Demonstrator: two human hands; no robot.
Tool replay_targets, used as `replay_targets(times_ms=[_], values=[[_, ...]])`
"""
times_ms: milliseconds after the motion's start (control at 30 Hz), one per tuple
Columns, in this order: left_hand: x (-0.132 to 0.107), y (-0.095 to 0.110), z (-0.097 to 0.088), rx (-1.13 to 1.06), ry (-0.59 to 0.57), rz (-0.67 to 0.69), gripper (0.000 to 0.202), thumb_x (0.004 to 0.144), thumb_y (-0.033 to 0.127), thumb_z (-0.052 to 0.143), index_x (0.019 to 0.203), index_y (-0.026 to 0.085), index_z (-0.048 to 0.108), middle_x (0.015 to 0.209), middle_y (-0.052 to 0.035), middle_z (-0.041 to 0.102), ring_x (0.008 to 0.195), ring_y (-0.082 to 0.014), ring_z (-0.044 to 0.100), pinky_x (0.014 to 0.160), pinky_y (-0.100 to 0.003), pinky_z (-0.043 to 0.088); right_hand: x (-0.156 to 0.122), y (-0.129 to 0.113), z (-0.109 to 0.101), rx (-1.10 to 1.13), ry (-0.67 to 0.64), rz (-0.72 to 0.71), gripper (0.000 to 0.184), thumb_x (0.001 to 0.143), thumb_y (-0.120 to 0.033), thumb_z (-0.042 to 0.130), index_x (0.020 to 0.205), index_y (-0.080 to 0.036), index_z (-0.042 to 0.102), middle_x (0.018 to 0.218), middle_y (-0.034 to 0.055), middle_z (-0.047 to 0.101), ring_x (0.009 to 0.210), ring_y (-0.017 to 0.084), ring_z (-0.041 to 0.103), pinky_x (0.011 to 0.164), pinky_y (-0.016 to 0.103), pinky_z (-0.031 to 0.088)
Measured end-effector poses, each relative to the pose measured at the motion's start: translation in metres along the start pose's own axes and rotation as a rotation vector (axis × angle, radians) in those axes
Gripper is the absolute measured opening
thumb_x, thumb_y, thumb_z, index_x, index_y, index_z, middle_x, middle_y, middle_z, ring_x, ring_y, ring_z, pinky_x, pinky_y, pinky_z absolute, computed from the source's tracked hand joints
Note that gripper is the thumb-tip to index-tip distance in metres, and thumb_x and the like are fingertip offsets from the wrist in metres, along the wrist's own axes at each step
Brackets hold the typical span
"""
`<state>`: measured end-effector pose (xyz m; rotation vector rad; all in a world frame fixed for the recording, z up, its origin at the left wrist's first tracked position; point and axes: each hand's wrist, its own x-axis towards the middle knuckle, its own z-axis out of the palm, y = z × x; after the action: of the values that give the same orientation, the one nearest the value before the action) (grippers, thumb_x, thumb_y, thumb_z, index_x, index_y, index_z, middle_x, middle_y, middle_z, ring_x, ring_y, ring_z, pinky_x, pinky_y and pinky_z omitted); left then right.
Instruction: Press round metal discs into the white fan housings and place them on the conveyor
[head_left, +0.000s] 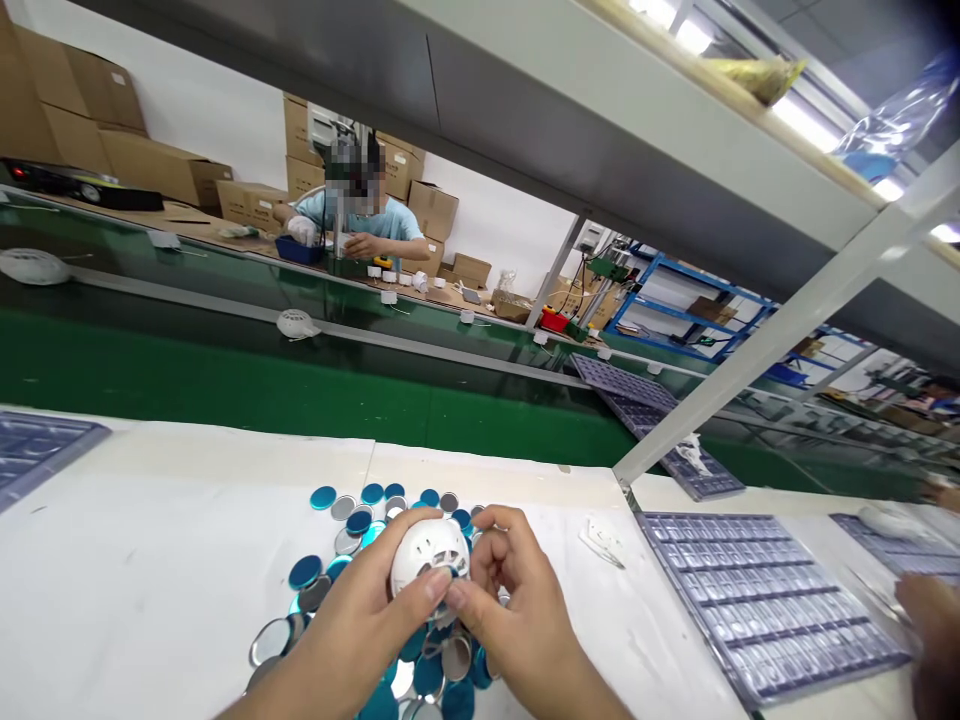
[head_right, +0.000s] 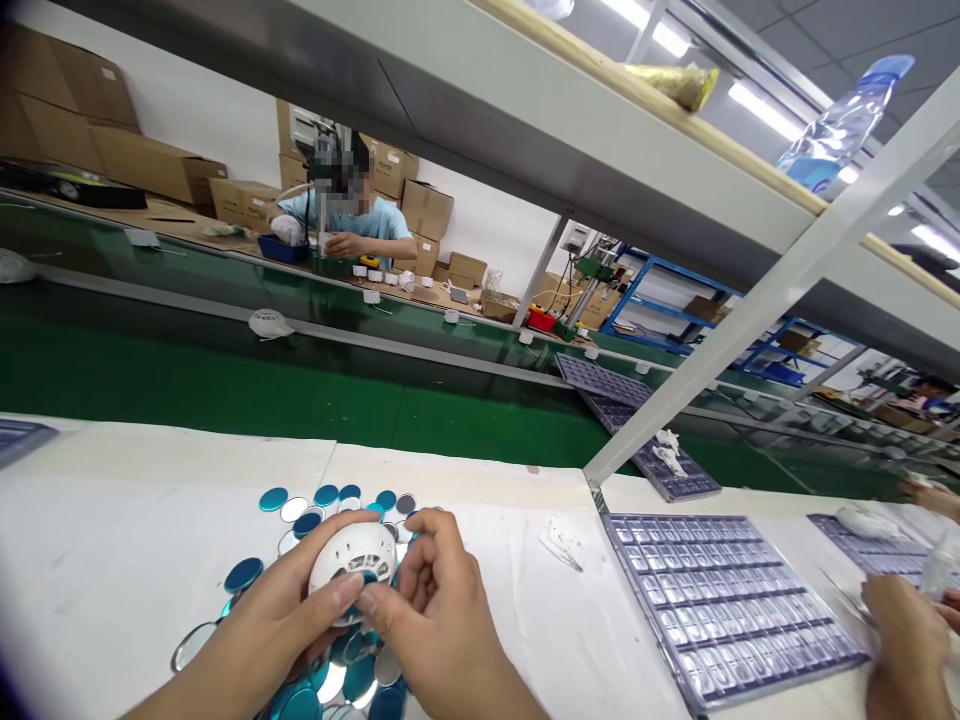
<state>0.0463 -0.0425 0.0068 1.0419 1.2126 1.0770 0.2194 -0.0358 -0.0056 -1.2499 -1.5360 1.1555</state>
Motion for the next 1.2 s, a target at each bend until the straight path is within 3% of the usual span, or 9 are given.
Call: replay_targets(times_ms=[133,400,500,700,800,867,967,1067,1200], values=[[-0.015,0.005,0.007,-0.193,-0.067,-0.050,0.055,0.068,0.058,0.077,0.114,0.029,0.072,0.089,-0.0094,0.074,0.083,-0.0326,0.068,0.059,-0.032,0.055,-0.002,-0.006,0.004,0.194,-0.203,-0.038,0.075,0.076,-0.063,0.073,0.138,-0.030,0.048,0.123,0.0084,0.058,0.095,0.025,0.061,0.077,0.034,0.051],[-0.022,0.001,0.001,-0.254,-0.228,-0.030,0.059,0.073,0.063,0.072,0.120,0.028,0.072,0.131,-0.0109,0.065,0.117,-0.0389,0.060,0.092,-0.042,0.055,-0.011,-0.005,0.022,0.468,-0.230,-0.060,0.070,0.073,-0.070,0.071,0.125,-0.025,0.057,0.099,0.0063,0.059,0.072,0.020,0.055,0.061,0.030,0.049],[-0.022,0.001,-0.001,-0.249,-0.250,-0.050,0.061,0.070,0.059,0.076,0.122,0.028,0.072,0.132,-0.0116,0.064,0.120,-0.0416,0.057,0.095,-0.047,0.054,-0.011,-0.005,0.024,0.494,-0.198,-0.096,0.068,0.072,-0.066,0.074,0.124,-0.025,0.059,0.102,0.0062,0.060,0.079,0.020,0.055,0.068,0.030,0.049],[-0.024,0.000,0.008,-0.225,-0.196,0.135,0.053,0.070,0.061,0.075,0.111,0.027,0.076,0.121,-0.0119,0.069,0.109,-0.0388,0.064,0.092,-0.043,0.056,-0.012,-0.018,0.022,0.559,-0.277,-0.078,0.065,0.074,-0.065,0.072,0.122,-0.023,0.059,0.101,0.0058,0.059,0.083,0.022,0.056,0.074,0.033,0.048],[-0.018,0.000,0.014,-0.284,-0.141,0.049,0.054,0.068,0.056,0.080,0.112,0.024,0.074,0.096,-0.0112,0.074,0.076,-0.0267,0.068,0.062,-0.031,0.057,-0.010,-0.014,0.017,0.409,-0.256,-0.094,0.066,0.081,-0.068,0.065,0.128,-0.024,0.055,0.108,0.0084,0.062,0.094,0.027,0.060,0.082,0.039,0.050],[-0.009,0.001,0.014,-0.396,-0.114,-0.054,0.051,0.071,0.053,0.080,0.110,0.021,0.072,0.070,-0.0071,0.070,0.047,-0.0150,0.054,0.040,-0.021,0.042,-0.002,-0.007,0.010,0.305,-0.259,-0.089,0.066,0.085,-0.071,0.058,0.132,-0.024,0.053,0.115,0.0104,0.063,0.104,0.029,0.061,0.085,0.041,0.052],[0.009,0.009,0.003,-0.523,-0.045,-0.113,0.036,0.087,0.051,0.065,0.096,0.016,0.067,0.053,-0.0023,0.061,0.037,-0.0094,0.043,0.036,-0.017,0.036,0.019,0.007,-0.004,0.260,-0.036,-0.084,0.055,0.088,-0.064,0.054,0.127,-0.025,0.055,0.116,0.0112,0.063,0.105,0.028,0.063,0.079,0.039,0.056],[0.028,0.027,-0.019,-0.531,0.098,-0.054,0.024,0.098,0.038,0.050,0.097,0.017,0.062,0.073,-0.0060,0.068,0.056,-0.0138,0.063,0.051,-0.020,0.053,0.042,0.024,-0.021,0.224,0.248,-0.048,0.025,0.083,-0.043,0.060,0.098,-0.022,0.061,0.094,0.0069,0.065,0.088,0.023,0.065,0.075,0.037,0.056],[0.052,0.048,-0.046,-0.452,0.248,-0.027,0.025,0.098,0.025,0.049,0.121,0.015,0.054,0.106,-0.0144,0.071,0.089,-0.0208,0.074,0.070,-0.025,0.061,0.060,0.041,-0.033,0.165,0.327,-0.006,0.007,0.074,-0.027,0.062,0.076,-0.021,0.059,0.074,0.0027,0.063,0.071,0.020,0.061,0.068,0.034,0.053]])
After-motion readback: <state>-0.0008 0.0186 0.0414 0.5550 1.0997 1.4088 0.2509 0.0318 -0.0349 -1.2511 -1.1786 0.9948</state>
